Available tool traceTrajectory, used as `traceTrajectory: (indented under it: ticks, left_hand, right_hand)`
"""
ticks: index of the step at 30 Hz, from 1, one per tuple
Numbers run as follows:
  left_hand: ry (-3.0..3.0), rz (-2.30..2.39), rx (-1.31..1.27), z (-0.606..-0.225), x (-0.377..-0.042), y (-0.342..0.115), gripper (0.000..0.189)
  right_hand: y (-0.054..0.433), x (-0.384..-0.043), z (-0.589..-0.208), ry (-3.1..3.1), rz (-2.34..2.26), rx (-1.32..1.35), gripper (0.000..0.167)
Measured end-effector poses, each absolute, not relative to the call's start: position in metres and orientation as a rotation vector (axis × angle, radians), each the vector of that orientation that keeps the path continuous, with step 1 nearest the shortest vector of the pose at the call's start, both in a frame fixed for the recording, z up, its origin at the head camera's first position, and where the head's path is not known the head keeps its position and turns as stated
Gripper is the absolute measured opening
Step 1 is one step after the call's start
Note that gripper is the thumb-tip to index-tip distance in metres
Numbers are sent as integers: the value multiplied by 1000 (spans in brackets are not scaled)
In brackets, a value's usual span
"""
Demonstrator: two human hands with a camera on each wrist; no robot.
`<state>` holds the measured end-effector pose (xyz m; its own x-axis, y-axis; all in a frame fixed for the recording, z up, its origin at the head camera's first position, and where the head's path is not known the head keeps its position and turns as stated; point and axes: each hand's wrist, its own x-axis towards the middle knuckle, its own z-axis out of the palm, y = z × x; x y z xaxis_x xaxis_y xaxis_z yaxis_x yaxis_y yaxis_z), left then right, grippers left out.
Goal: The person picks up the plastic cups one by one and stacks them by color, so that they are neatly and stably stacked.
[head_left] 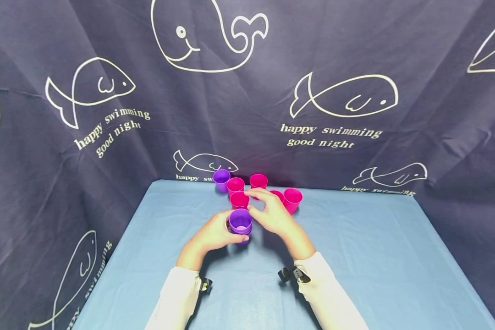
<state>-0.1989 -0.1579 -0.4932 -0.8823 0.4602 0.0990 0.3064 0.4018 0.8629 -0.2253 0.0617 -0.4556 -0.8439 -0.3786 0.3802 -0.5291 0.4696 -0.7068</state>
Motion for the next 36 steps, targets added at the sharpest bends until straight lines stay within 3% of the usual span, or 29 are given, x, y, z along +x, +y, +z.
traceTrajectory:
  ticks: [36]
  left_hand:
    - [2517,1445,695,-491,-205,-157,48]
  right_hand:
    - [36,-271,-441,-2652,1085,946,44]
